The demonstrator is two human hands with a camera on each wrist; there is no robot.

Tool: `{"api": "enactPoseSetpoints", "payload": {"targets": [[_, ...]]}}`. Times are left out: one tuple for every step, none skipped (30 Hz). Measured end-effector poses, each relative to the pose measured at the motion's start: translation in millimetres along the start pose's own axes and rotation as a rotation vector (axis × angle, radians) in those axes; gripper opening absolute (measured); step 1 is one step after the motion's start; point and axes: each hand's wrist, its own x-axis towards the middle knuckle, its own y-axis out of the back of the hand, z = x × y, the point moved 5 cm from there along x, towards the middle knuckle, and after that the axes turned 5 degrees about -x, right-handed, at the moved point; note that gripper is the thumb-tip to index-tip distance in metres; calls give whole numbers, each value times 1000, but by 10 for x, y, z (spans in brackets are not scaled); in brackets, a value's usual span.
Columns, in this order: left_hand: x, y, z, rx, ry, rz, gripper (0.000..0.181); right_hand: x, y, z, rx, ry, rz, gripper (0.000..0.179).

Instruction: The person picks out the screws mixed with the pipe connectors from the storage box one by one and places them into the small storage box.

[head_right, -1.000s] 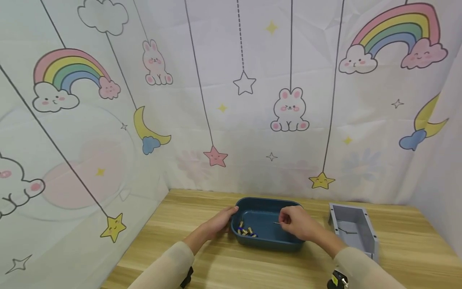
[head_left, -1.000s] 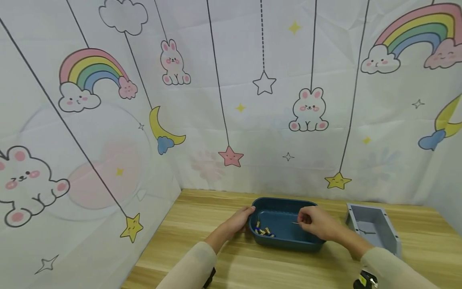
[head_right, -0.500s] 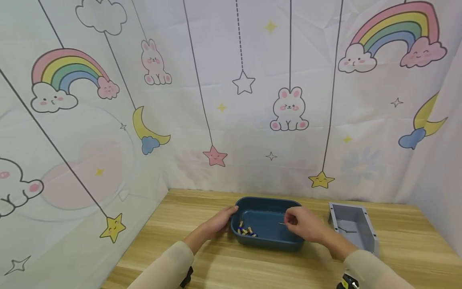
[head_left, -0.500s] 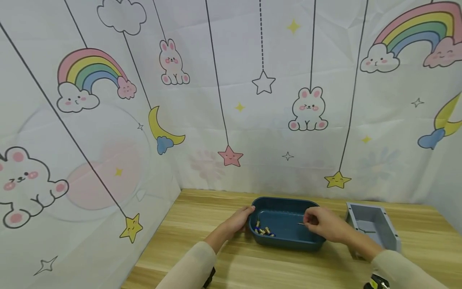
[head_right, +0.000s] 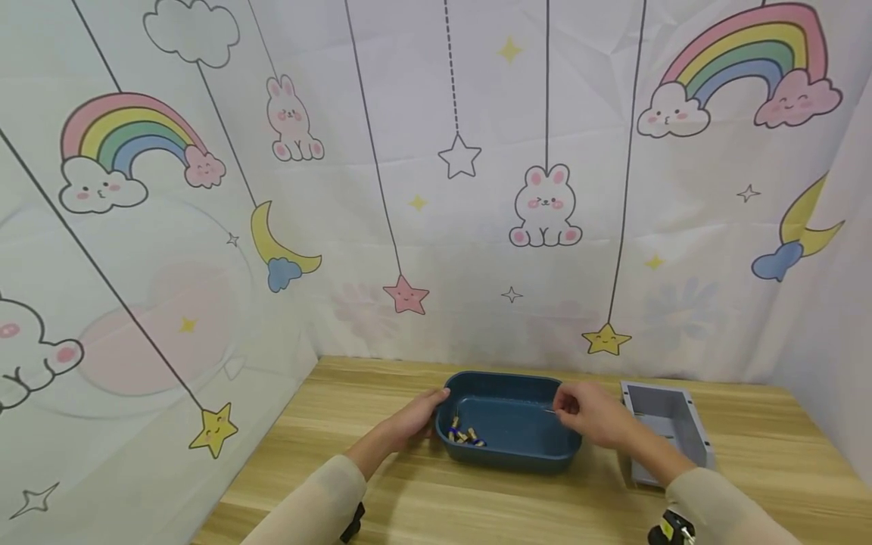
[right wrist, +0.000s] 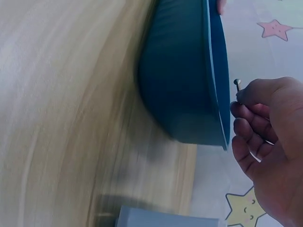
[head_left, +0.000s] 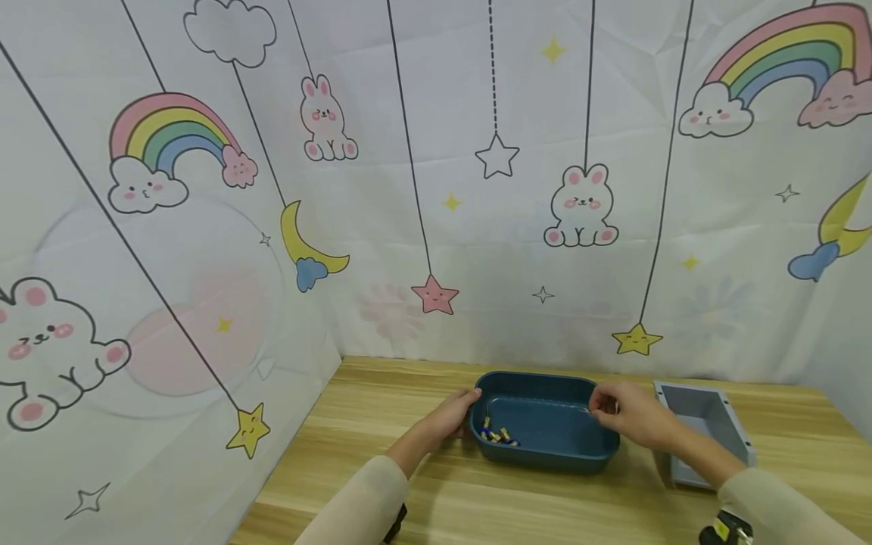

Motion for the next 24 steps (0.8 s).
{"api": "enactPoseSetpoints", "payload": {"targets": [[1,0,-1,0,-1,1,56,-7,12,7,5,-3,0,9],[0,-2,2,1,-3,1,56,-13,26,14,14,-10,2,9],[0,-3,3,2,-4,2,56,-19,40,21,18,-14,3,8],[1,-3,2,4,-5,2,56,-24,54,28,20,-16,8,7],[2,-4,3,3,-5,3,56,-29,68,36,20,-19,13,7],[1,-4,3,3,-5,5,56,-33,80,45,15,-23,17,6],[0,-3,6,4,-6,7,56,-38,92,53,10,-19,22,5],[0,-2,6,5,-5,8,56,-43,106,62,7,-22,30,5],[0,-1,5,6,-5,9,56,-49,116,73,0,-21,35,5],[1,-3,6,5,-5,9,56,-57,129,82,-2,-24,40,5],[1,-5,9,4,-6,10,57,-65,140,91,-9,-22,43,5],[1,-5,9,2,-4,11,57,-73,149,99,-12,-21,45,6],[1,-6,10,3,-4,13,58,-81,158,106,-10,-20,46,6],[1,-7,9,3,-3,13,58,-88,165,114,-10,-20,46,7],[0,-9,11,2,-3,14,58,-97,172,121,-13,-15,45,7],[-2,-6,9,1,-2,15,58,-104,176,127,-15,-11,44,7],[-5,-5,9,-2,-2,15,58,-111,180,137,-18,-10,44,7],[-7,-5,8,-4,-2,13,58,-118,187,150,-18,-16,46,7],[-9,-5,10,-5,-4,12,58,-124,193,165,-22,-19,49,7],[-12,-7,13,-8,-7,9,58,-131,198,183,-27,-24,50,7],[-14,-8,16,-14,-9,7,57,-138,204,200,-31,-30,53,7],[-18,-9,18,-15,-10,6,57,-143,208,219,-35,-37,55,6],[-22,-9,20,-16,-10,4,57,-148,212,238,-38,-45,56,7],[-25,-8,21,-14,-11,5,57,-151,217,256,-39,-52,57,7]]}}
